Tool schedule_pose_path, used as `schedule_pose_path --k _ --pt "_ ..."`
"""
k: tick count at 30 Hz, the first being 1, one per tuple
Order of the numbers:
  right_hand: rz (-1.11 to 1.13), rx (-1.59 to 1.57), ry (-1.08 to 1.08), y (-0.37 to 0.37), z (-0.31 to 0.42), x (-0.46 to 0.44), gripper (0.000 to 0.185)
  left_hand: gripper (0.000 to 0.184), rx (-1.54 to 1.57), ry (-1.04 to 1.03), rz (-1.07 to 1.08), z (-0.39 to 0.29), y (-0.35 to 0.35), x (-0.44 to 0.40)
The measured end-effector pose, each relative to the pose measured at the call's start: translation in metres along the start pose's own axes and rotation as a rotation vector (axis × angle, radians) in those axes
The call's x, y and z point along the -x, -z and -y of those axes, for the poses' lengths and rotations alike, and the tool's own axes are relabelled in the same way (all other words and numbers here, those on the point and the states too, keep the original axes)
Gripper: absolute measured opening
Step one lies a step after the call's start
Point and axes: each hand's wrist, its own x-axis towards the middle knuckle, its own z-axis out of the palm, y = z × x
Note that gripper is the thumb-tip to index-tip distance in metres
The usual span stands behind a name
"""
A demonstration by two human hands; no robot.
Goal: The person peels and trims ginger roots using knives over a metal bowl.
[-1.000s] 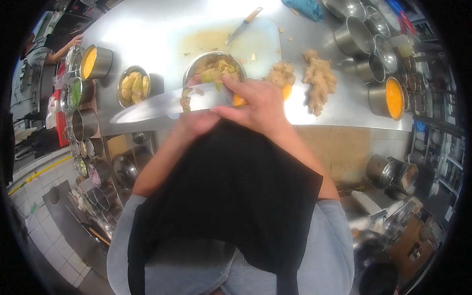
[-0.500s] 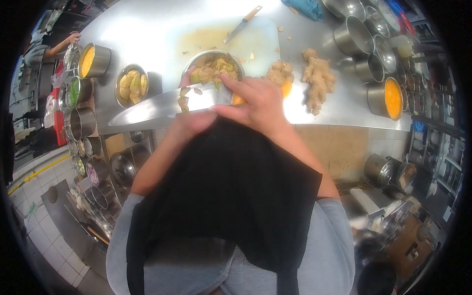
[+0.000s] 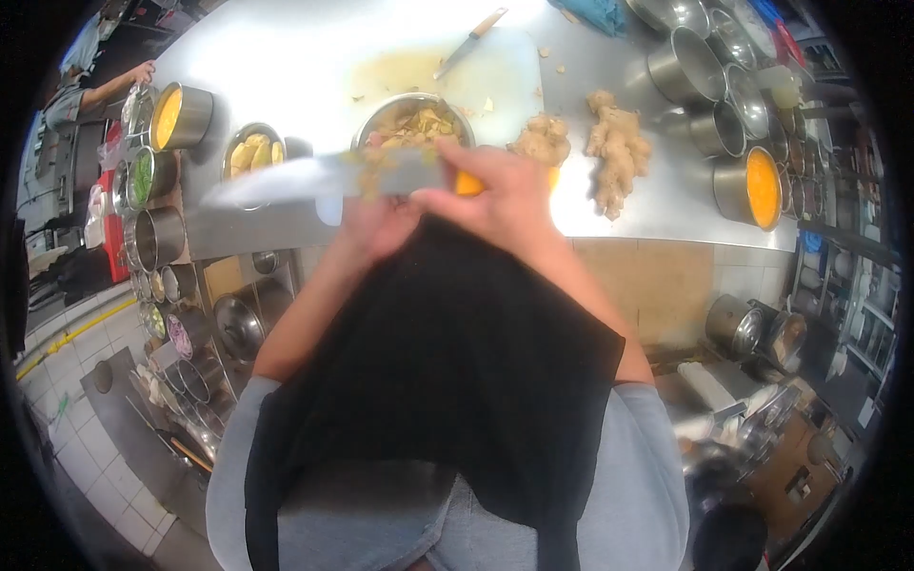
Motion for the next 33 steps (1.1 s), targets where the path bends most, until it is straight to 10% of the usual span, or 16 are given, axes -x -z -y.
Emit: schedule_pose_path --k 10,17,25,33 --pt "0.01 0.018 0.123 -0.007 0.001 -0.002 0.061 0.053 -0.216 -0.225 -0.239 0.011 -0.026 -0.003" --pt "-0.003 -0.131 -0.344 -0.007 -0.033 0.002 0.05 0.036 -0.129 -0.116 -0.166 -0.004 -0.03 0.004" --pt "0.068 0.063 0.086 -0.002 0.003 -0.004 0.056 0.053 -0.092 -0.12 -0.39 0.006 -0.044 0.0" --pt "0.075 0.05 0.159 -0.001 0.005 -0.004 0.057 0.053 -0.001 -0.059 -0.183 0.004 -0.02 -0.003"
